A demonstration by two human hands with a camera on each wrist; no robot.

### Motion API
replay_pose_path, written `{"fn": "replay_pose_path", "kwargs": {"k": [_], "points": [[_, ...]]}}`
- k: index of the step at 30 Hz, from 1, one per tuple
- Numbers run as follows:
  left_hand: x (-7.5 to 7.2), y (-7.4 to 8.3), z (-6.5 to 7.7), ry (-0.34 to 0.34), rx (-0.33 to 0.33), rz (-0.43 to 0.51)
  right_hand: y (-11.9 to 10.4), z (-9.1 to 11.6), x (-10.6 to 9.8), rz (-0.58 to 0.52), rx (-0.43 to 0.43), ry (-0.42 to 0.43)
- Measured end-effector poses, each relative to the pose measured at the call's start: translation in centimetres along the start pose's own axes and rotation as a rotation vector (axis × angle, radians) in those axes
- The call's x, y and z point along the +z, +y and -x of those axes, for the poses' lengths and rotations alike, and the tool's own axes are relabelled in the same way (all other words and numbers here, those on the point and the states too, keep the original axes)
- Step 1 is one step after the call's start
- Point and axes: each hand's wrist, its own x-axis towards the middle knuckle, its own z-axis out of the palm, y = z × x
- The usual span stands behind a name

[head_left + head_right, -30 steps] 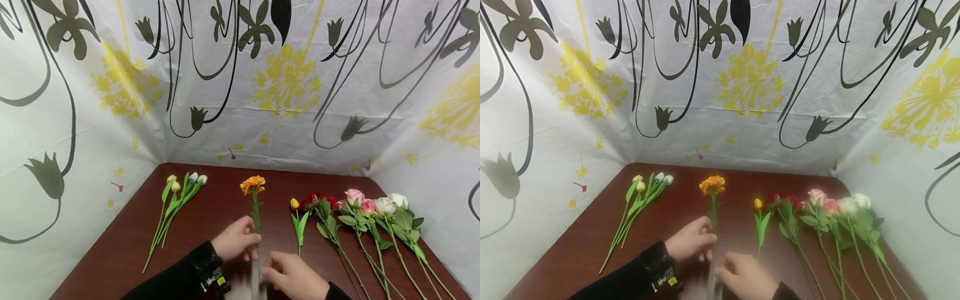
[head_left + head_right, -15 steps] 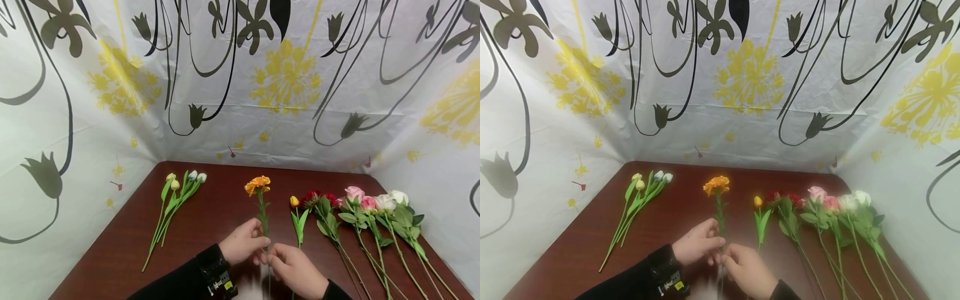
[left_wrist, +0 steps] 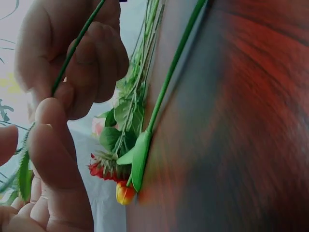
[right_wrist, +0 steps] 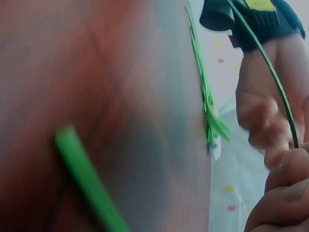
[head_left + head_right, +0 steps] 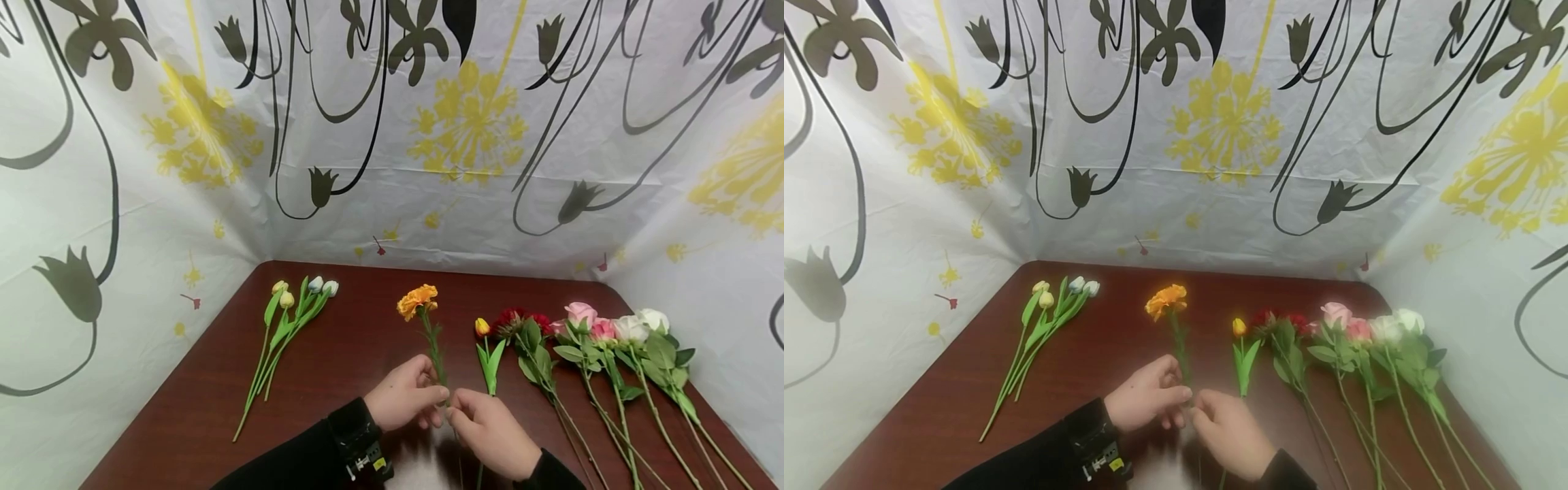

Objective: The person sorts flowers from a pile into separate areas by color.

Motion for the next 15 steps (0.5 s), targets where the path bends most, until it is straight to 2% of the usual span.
{"fn": "replay_pose_path", "kwargs": {"k": [8, 15], "points": [[-1.1, -0.8, 0.6, 0.055, -0.023, -0.051, 2.9, 0.4, -3.8, 0.220, 0.063, 0.075], [-2.7, -1.1, 1.4, 0.059, -0.055, -0.076, 5.0, 1.2, -6.4, 0.303, 0.175, 0.061]]}}
